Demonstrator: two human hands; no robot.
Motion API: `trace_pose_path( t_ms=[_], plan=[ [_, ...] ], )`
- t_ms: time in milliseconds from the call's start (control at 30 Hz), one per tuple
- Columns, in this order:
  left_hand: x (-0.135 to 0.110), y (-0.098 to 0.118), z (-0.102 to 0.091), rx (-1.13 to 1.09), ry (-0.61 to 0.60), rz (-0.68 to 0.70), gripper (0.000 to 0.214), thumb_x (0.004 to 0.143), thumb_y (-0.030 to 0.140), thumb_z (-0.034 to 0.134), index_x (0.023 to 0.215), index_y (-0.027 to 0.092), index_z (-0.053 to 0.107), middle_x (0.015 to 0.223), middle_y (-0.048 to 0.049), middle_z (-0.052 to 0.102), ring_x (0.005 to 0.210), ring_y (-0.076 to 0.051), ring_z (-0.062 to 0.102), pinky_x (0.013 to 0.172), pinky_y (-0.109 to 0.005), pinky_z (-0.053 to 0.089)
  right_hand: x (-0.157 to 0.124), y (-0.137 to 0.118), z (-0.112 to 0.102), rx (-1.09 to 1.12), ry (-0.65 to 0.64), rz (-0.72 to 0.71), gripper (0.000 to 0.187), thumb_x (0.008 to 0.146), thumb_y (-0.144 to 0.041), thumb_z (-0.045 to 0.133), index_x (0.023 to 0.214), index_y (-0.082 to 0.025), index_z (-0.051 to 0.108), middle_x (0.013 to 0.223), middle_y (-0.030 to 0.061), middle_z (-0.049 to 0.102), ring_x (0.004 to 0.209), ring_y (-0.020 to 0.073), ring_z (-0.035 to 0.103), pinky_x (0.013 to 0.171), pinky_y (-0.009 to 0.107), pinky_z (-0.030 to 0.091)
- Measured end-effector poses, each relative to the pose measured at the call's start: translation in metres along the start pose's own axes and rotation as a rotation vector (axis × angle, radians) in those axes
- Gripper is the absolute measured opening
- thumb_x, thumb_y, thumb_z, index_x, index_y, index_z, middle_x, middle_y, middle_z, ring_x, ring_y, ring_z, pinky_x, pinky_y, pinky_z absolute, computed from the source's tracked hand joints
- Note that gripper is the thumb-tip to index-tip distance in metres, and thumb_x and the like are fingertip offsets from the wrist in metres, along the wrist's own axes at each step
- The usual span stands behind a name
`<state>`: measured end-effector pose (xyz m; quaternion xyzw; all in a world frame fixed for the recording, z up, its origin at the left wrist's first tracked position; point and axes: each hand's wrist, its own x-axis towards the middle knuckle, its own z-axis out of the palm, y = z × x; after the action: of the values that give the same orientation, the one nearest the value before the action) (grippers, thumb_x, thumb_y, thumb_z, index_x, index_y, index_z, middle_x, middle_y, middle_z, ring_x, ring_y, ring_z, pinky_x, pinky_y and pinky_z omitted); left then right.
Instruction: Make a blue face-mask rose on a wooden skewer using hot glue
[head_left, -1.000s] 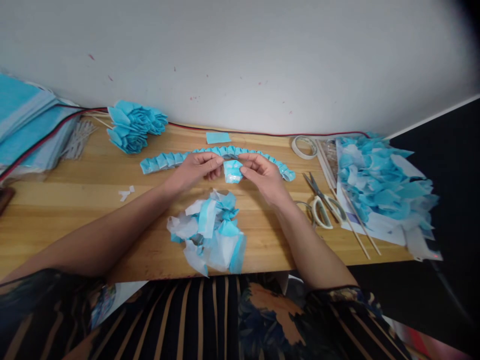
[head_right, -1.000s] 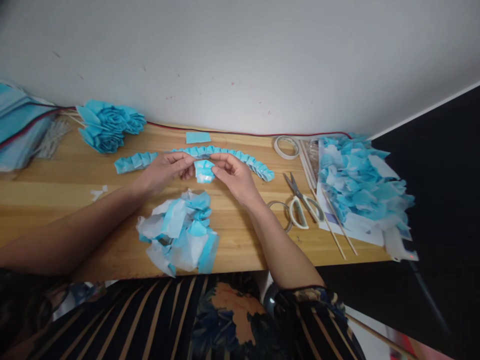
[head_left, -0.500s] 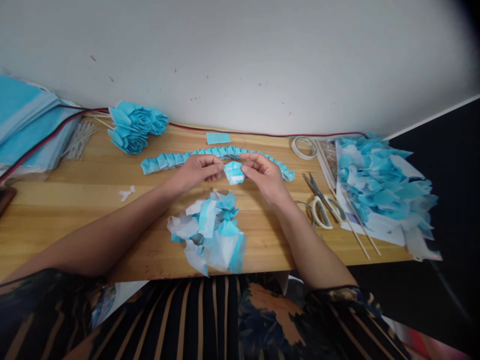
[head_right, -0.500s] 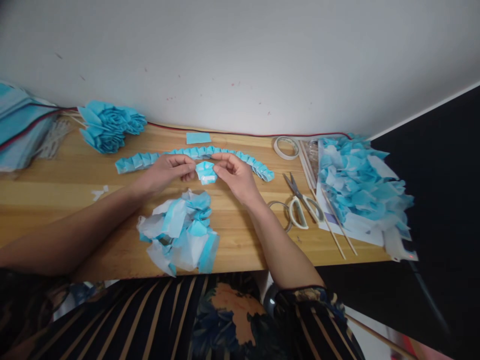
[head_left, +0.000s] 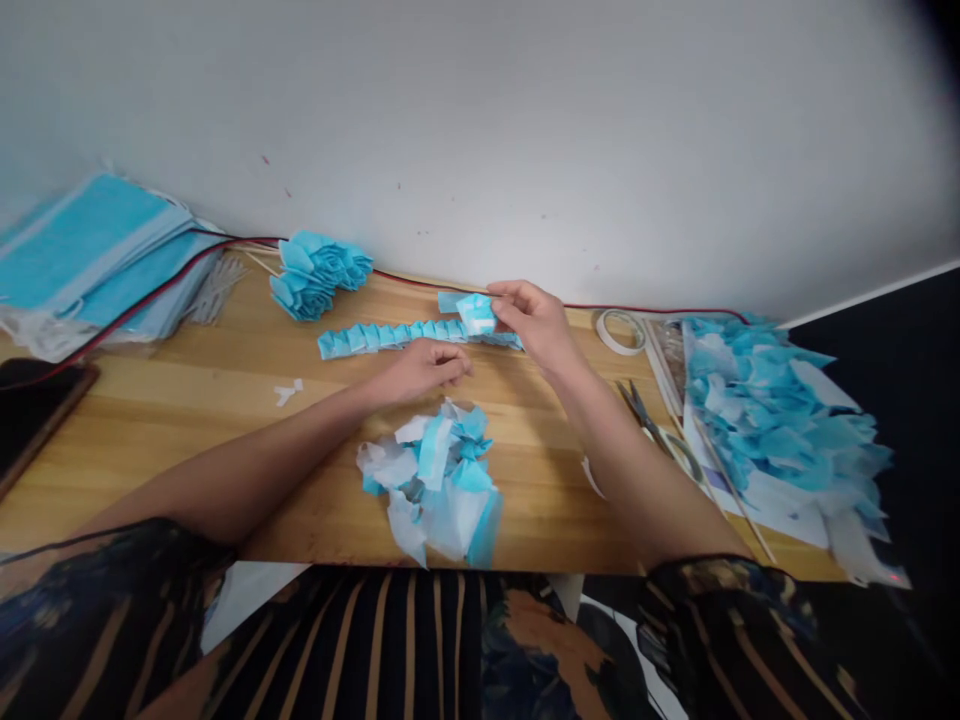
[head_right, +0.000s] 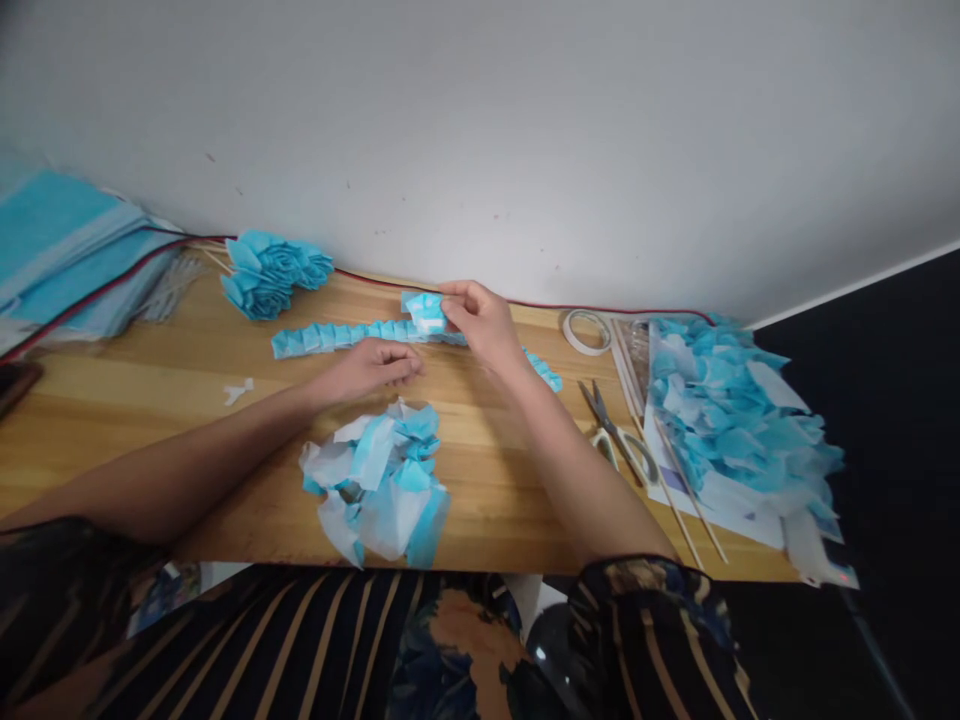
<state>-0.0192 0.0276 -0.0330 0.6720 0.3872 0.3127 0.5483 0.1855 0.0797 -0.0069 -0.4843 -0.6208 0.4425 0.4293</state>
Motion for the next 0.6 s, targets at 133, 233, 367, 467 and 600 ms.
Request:
trace_pose_path(
  t_ms=[133, 233, 367, 467, 600],
  plan=[
    [0.002, -0.002, 0.0, 0.024, -0.015, 0.014, 0.024, 0.09, 0.033, 0.058, 0.079, 0.015, 0.069, 0.071, -0.0017, 0.065, 0.067, -0.013, 0.056, 0.064, -0.026, 0.044, 0.046, 0.004, 0.04, -0.123, -0.094, 0.008, 0.027, 0.088, -0.025, 0.061, 0.112, -0.018, 0.071, 0.077, -0.0005, 0.068, 0.069, 0.0156, 0.064, 0.072, 0.032, 0.057],
    [0.002, -0.003, 0.0, 0.052, -0.021, 0.027, 0.024, 0.09, 0.032, 0.057, 0.081, 0.015, 0.07, 0.072, -0.0015, 0.065, 0.067, -0.012, 0.055, 0.063, -0.025, 0.044, 0.066, 0.009, 0.064, -0.308, -0.145, -0.023, 0.034, 0.093, -0.019, 0.053, 0.122, -0.015, 0.07, 0.094, 0.0065, 0.077, 0.083, 0.0194, 0.072, 0.083, 0.036, 0.059],
    [0.001, -0.003, 0.0, 0.059, -0.015, 0.052, 0.023, 0.089, 0.031, 0.056, 0.079, 0.016, 0.071, 0.073, -0.0016, 0.066, 0.066, -0.012, 0.055, 0.062, -0.025, 0.043, 0.072, 0.011, 0.06, -0.545, -0.108, -0.175, 0.04, 0.092, -0.011, 0.05, 0.125, -0.016, 0.072, 0.119, 0.0114, 0.079, 0.111, 0.0241, 0.073, 0.104, 0.042, 0.053],
    [0.001, -0.003, 0.0, 0.063, -0.006, 0.05, 0.023, 0.088, 0.031, 0.058, 0.08, 0.016, 0.072, 0.074, -0.0021, 0.068, 0.065, -0.013, 0.055, 0.06, -0.025, 0.042, 0.064, 0.011, 0.036, -0.528, -0.081, -0.222, 0.038, 0.092, -0.013, 0.051, 0.124, -0.018, 0.072, 0.121, 0.0105, 0.079, 0.113, 0.0231, 0.073, 0.104, 0.04, 0.053],
    [0.0, -0.002, 0.0, 0.067, 0.003, 0.027, 0.022, 0.087, 0.03, 0.058, 0.081, 0.016, 0.075, 0.079, -0.0042, 0.072, 0.067, -0.013, 0.057, 0.06, -0.025, 0.042, 0.049, 0.014, 0.011, -0.543, -0.076, -0.203, 0.033, 0.09, -0.014, 0.055, 0.115, -0.019, 0.076, 0.115, 0.0086, 0.081, 0.107, 0.0232, 0.075, 0.099, 0.04, 0.055]
  ],
)
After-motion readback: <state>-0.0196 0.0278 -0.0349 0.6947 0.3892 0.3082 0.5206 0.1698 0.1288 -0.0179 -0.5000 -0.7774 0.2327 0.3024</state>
